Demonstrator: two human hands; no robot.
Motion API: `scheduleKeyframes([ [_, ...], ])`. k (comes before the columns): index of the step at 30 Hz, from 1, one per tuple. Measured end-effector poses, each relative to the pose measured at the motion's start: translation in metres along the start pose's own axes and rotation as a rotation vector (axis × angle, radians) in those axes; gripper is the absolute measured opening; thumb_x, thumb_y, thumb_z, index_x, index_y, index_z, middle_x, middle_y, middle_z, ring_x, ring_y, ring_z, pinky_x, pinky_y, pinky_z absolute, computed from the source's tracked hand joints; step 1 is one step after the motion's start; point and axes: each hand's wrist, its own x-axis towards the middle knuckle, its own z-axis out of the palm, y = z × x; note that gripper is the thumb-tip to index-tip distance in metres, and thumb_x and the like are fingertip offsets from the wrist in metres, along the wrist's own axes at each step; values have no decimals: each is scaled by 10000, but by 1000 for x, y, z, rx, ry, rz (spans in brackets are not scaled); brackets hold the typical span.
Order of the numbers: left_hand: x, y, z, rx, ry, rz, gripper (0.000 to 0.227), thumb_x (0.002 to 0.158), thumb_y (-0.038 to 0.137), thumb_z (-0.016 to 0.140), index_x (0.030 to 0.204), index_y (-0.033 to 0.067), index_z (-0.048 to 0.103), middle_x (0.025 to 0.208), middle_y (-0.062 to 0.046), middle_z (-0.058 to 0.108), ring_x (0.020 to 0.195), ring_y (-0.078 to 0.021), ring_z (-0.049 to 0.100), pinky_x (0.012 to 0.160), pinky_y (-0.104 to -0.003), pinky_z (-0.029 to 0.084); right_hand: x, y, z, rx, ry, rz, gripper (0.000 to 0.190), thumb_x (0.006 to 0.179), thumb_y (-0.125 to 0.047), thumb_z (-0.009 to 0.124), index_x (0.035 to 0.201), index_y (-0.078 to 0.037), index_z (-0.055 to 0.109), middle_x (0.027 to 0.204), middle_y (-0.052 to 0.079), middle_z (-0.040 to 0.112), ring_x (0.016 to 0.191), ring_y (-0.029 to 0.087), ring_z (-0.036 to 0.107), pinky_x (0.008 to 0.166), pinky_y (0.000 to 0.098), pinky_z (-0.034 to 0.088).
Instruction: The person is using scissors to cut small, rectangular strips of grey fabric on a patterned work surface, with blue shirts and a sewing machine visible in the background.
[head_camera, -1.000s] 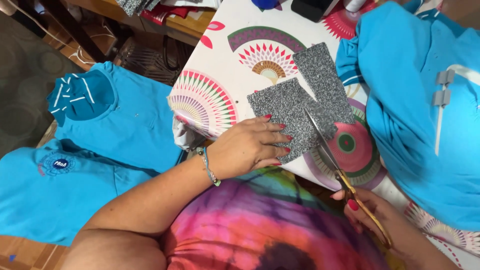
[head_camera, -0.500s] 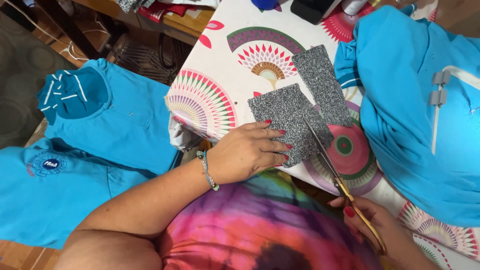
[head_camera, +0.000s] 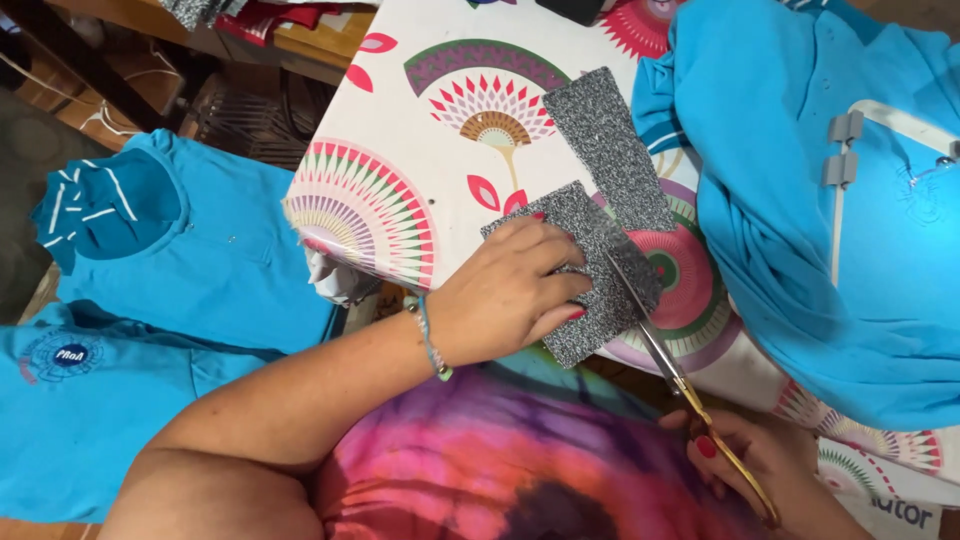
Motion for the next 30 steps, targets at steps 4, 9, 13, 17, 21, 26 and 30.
scheduleKeyframes([
  [4, 9, -5, 14, 71, -99, 16, 295, 973, 425, 654, 1140, 196, 737, 1112, -84, 575, 1081, -317, 541, 1004, -513, 400, 2, 5, -1, -5, -61, 66, 356, 881, -273, 693, 1103, -76, 891, 527, 110, 642, 494, 204, 591, 505, 326, 464],
  [9, 9, -5, 23, 115, -151, -12, 373, 944, 477, 674, 1197, 208, 730, 1083, -78, 548, 1043, -306, 522, 999, -522, 396, 5, 33, -6, 276, -192, 25, 396, 932, -189, 660, 1223, 40, 799, 577, 123, 555, 505, 203, 506, 508, 317, 419],
  [13, 9, -4, 23, 138, -176, -44, 487, 878, 511, 744, 1240, 187, 715, 1106, -95, 546, 1040, -306, 521, 971, -497, 404, 0, 15, -7, 251, -175, -15, 376, 930, -178, 664, 1169, 65, 822, 543, 127, 552, 463, 203, 505, 523, 309, 398],
  [17, 10, -4, 23, 101, -174, -63, 546, 828, 521, 792, 1210, 150, 673, 1114, -109, 534, 1041, -317, 516, 943, -484, 408, 2, 23, -13, 260, -180, 62, 393, 930, -165, 659, 1167, 103, 822, 539, 166, 574, 434, 236, 525, 497, 340, 419],
  [21, 9, -5, 23, 99, -182, -70, 506, 845, 533, 764, 1181, 166, 676, 1128, -113, 534, 1048, -319, 512, 956, -487, 409, 1, 27, -21, 234, -240, 56, 416, 918, -192, 663, 1209, 68, 810, 562, 163, 607, 450, 225, 550, 478, 336, 442],
  [26, 8, -6, 26, 152, -198, -55, 564, 826, 549, 774, 1270, 208, 710, 1153, -102, 551, 1082, -309, 522, 986, -491, 405, -3, 3, -16, 103, -7, 273, 283, 905, -65, 732, 1064, 52, 934, 606, 221, 641, 479, 282, 615, 422, 337, 384],
  [30, 9, 1, 19, 136, -188, -53, 560, 848, 517, 766, 1284, 175, 687, 1137, -109, 544, 1047, -310, 519, 975, -496, 404, -3, -8, -19, 214, -85, 355, 354, 903, -91, 713, 1174, 80, 863, 596, 257, 574, 470, 311, 496, 455, 375, 315],
])
